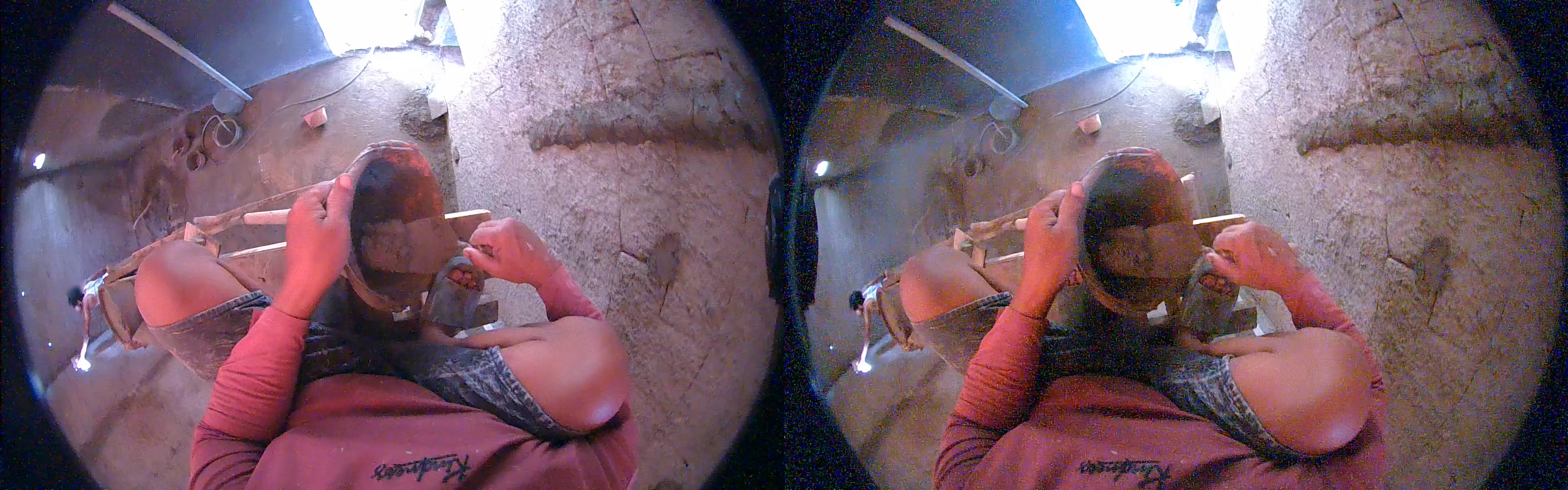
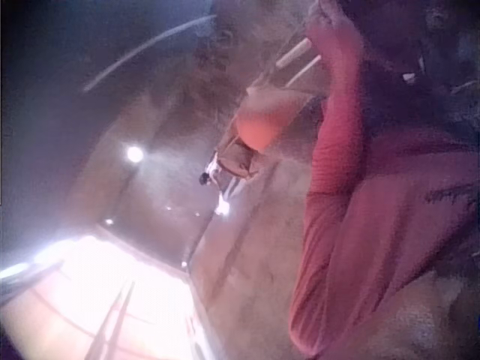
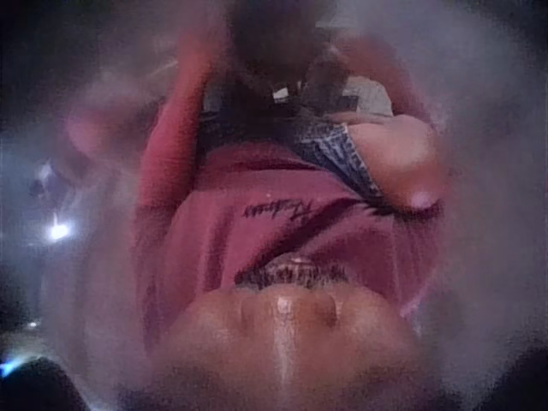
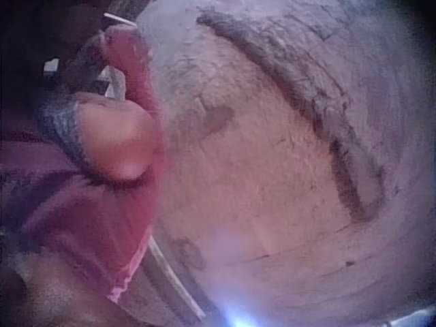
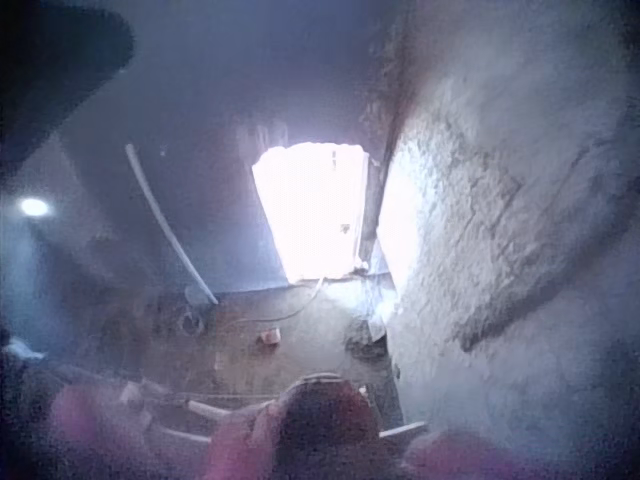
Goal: The person applies plaster to a rough wall using a trowel, taking the material from a small hand-held bucket and smoothing it onto the surface.
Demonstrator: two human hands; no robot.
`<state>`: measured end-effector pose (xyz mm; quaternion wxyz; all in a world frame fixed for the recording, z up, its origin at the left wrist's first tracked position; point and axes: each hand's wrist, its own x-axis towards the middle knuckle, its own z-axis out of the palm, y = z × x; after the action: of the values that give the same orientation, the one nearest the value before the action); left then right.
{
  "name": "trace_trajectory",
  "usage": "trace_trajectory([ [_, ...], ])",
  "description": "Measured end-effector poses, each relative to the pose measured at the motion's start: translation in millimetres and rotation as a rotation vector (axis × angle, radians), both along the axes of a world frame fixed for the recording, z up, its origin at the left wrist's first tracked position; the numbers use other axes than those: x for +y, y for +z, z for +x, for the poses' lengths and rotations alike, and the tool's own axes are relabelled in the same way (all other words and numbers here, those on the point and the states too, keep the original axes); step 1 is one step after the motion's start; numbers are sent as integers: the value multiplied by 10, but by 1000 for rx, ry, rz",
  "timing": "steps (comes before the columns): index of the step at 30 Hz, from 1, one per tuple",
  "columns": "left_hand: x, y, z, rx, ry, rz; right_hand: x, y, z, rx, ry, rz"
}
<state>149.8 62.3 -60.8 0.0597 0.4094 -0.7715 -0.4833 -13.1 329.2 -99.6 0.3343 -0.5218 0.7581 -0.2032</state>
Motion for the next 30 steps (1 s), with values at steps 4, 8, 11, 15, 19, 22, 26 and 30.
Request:
trace_trajectory([
  [4, 21, 5, -67, -66, -57, -74, 120, -9, -55, 27, -81, -59],
  [8, -6, -130, -12, 50, -22, -41, 263, -24, -168, 40, -183, -79],
  [11, -42, -40, 33, 18, 15, 26, 272, 150, -332, 29, -267, -107],
  [15, 24, -67, -33, 29, 85, 42, 496, 323, -622, 27, -452, -85],
  [19, -104, -17, -5, -53, 18, 179, 689, 492, -907, -17, -516, -73],
  [22, -53, 89, -44, -89, 16, 90, 998, 390, -1196, -287, -726, -11],
  [26, -69, -4, -34, -55, -29, 96, 1864, 697, -1909, -357, -1266, -178],
  [30, 30, 45, -85, -3, -36, 97, 2140, 1677, -1967, 41, -1456, -421],
])
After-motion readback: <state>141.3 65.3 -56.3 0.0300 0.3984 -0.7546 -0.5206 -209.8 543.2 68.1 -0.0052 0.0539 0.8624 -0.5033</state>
